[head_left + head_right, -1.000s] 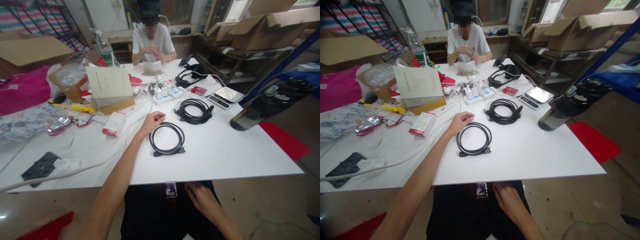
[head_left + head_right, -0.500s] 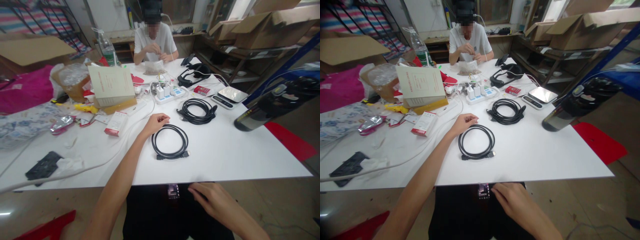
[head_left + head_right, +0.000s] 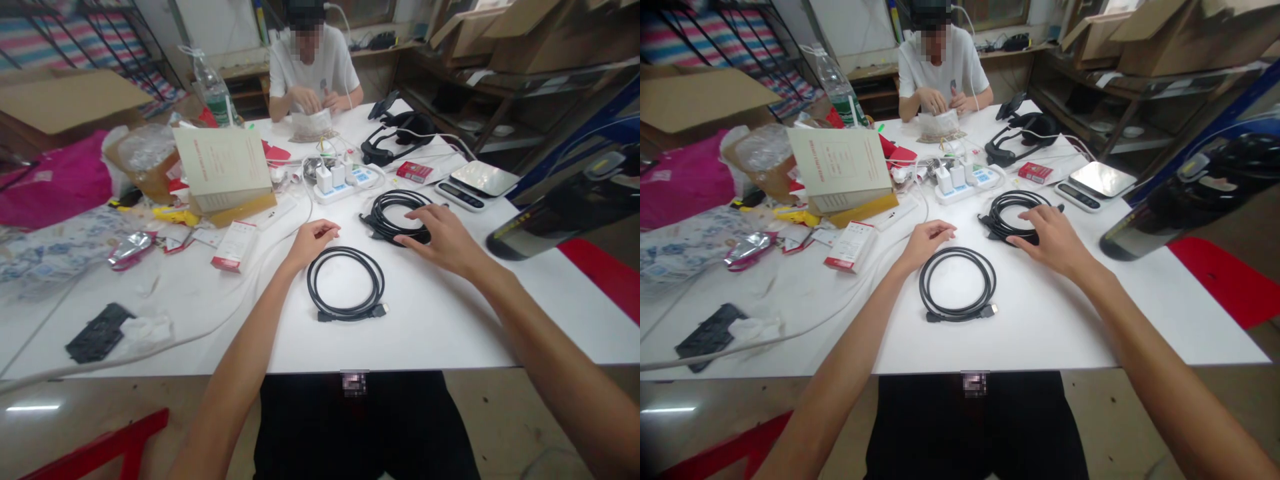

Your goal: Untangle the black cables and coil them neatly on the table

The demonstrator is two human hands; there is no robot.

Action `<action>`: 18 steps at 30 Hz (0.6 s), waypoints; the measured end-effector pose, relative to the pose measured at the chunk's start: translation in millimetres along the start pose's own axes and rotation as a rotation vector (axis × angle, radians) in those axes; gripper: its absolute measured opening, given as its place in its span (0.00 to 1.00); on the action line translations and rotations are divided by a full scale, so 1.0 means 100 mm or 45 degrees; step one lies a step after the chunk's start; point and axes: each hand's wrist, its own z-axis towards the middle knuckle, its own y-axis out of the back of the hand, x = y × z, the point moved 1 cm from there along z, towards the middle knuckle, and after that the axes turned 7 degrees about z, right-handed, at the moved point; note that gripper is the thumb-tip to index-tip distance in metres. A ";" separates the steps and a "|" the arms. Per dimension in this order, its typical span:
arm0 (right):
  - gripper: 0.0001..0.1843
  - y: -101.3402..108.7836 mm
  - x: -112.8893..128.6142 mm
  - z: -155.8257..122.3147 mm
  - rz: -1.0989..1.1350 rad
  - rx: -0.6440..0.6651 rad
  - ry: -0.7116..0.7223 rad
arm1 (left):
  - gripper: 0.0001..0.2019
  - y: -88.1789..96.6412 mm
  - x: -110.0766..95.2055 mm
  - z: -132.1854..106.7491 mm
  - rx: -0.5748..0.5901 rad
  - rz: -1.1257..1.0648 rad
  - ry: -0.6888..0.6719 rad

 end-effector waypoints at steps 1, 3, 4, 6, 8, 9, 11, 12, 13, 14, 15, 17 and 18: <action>0.34 -0.07 -0.11 0.09 -0.029 0.109 0.029 | 0.11 0.00 0.00 0.00 -0.004 0.001 0.002; 0.34 -0.17 -0.24 0.19 -0.052 0.295 0.041 | 0.10 0.01 -0.01 0.00 -0.003 0.003 0.005; 0.35 -0.21 -0.27 0.22 -0.058 0.355 0.030 | 0.10 0.01 -0.01 0.00 0.000 0.003 0.006; 0.34 -0.23 -0.26 0.24 -0.087 0.391 -0.026 | 0.10 0.02 0.00 0.01 0.007 -0.009 0.009; 0.32 -0.21 -0.21 0.27 -0.125 0.374 -0.125 | 0.10 0.02 0.01 0.01 0.007 -0.025 0.010; 0.31 -0.18 -0.18 0.31 -0.134 0.359 -0.189 | 0.10 0.02 0.01 0.01 0.006 -0.032 0.010; 0.29 -0.08 -0.13 0.41 -0.128 0.277 -0.331 | 0.11 0.02 0.02 0.01 0.002 -0.044 0.006; 0.29 -0.02 -0.12 0.48 -0.119 0.201 -0.399 | 0.11 0.02 0.02 0.01 0.002 -0.051 0.003; 0.28 0.06 -0.10 0.55 -0.101 0.105 -0.456 | 0.12 0.02 0.02 0.01 0.001 -0.059 0.000; 0.29 0.15 -0.09 0.62 -0.074 -0.013 -0.500 | 0.12 0.03 0.03 0.01 -0.002 -0.068 -0.004; 0.29 0.24 -0.07 0.69 -0.036 -0.145 -0.530 | 0.13 0.03 0.02 0.01 -0.008 -0.079 -0.007; 0.31 0.43 0.00 0.81 0.086 -0.375 -0.520 | 0.15 0.03 0.01 0.01 -0.014 -0.115 -0.008; 0.33 0.51 0.07 0.86 0.161 -0.432 -0.466 | 0.16 0.04 0.00 0.01 -0.018 -0.139 -0.006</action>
